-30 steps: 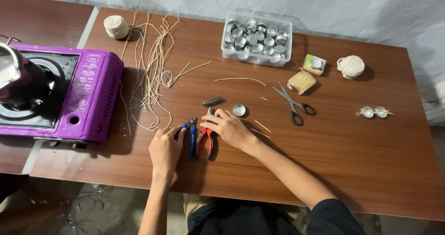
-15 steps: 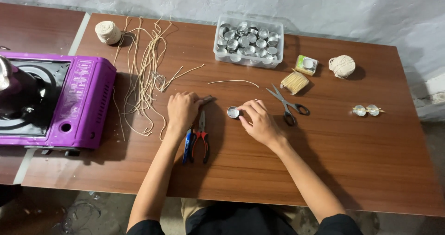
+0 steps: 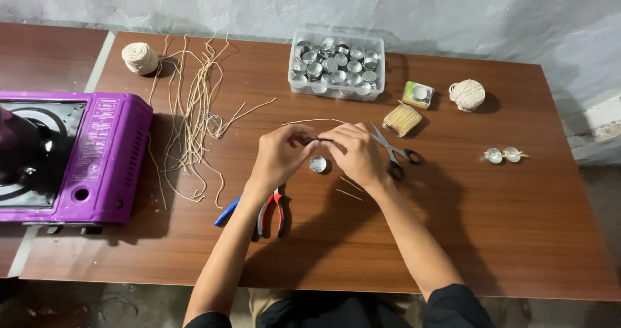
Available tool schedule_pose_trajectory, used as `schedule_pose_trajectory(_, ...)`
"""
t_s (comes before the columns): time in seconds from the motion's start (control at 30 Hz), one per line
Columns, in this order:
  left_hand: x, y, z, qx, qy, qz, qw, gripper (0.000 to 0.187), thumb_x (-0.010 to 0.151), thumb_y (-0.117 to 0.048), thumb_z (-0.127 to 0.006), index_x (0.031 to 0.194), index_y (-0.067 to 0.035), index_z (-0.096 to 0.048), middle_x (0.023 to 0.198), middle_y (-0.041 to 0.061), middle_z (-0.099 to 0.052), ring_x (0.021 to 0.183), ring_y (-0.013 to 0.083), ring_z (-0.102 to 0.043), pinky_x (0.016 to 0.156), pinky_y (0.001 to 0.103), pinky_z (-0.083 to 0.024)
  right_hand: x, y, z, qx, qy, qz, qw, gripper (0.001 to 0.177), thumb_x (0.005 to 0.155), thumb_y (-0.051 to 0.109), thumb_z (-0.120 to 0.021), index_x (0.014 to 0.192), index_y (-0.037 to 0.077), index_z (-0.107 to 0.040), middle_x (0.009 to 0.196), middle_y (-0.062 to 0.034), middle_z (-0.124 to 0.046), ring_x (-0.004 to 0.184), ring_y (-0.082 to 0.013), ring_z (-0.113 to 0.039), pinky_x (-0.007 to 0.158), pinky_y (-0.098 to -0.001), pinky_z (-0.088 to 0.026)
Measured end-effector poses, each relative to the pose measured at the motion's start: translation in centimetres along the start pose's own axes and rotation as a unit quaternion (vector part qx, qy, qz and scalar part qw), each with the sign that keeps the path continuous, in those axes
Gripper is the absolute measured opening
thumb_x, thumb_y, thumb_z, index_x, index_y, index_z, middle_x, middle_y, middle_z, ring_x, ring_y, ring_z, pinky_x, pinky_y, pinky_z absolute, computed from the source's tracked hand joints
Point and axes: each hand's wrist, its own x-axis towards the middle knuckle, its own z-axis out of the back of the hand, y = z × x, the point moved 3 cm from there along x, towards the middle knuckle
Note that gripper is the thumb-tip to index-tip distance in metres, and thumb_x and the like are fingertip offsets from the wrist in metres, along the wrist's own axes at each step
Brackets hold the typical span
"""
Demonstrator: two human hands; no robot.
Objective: Preparing candle wicks by cutting them to length and attaching metal tabs using pliers and scissors.
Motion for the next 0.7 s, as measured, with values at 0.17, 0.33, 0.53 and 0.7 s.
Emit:
schedule_pose_trajectory(0.17, -0.9, 2.3, -2.2, -0.232, -0.076, 0.088, 0.966, 0.025, 0.085, -0.012, -0.085, 0.109, -0.010, -0.078, 0.089, 0.006, -0.079, 0.083, 0.0126, -0.074, 0.084, 0.031, -0.061, 0.3, 0.4, 0.1, 0.166, 0.025, -0.175, 0.970, 0.014, 0.088, 0.016, -0.080, 0.099, 0.023, -0.078, 0.092, 0.0028, -0.080, 0.082, -0.0119, -0.072, 0.077, -0.0288, -0.053)
schedule_pose_trajectory(0.33, -1.3, 3.2, -3.0, -0.240, -0.095, 0.091, 0.962, 0.025, 0.085, -0.008, -0.085, 0.110, -0.010, -0.081, 0.087, 0.008, -0.080, 0.083, 0.0105, -0.072, 0.082, 0.030, -0.061, 0.9, 1.0, 1.3, 0.203, 0.046, -0.196, 0.958, 0.011, 0.087, 0.014, -0.081, 0.093, 0.009, -0.073, 0.096, -0.0107, -0.080, 0.083, -0.0231, -0.077, 0.077, -0.0323, -0.057)
schedule_pose_trajectory(0.53, -1.8, 4.2, -2.8, -0.215, -0.080, 0.076, 0.970, 0.045, 0.080, -0.007, -0.088, 0.122, -0.014, -0.076, 0.085, 0.008, -0.080, 0.071, 0.0064, -0.064, 0.070, 0.024, -0.057, 0.2, -1.9, 0.6, 0.186, 0.058, -0.223, 0.955, 0.006, 0.088, 0.018, -0.081, 0.093, 0.017, -0.079, 0.084, -0.0010, -0.077, 0.067, -0.0089, -0.064, 0.060, -0.0219, -0.051)
schedule_pose_trajectory(0.7, -2.2, 4.8, -3.3, -0.091, -0.031, 0.149, 0.984, 0.023, 0.079, -0.025, -0.090, 0.101, -0.023, -0.082, 0.080, -0.004, -0.080, 0.063, 0.0024, -0.060, 0.061, 0.019, -0.046, 0.2, -2.1, 1.2, 0.192, 0.041, -0.197, 0.961, 0.001, 0.091, 0.014, -0.078, 0.090, 0.013, -0.077, 0.082, -0.0026, -0.074, 0.074, -0.0122, -0.067, 0.058, -0.0209, -0.046)
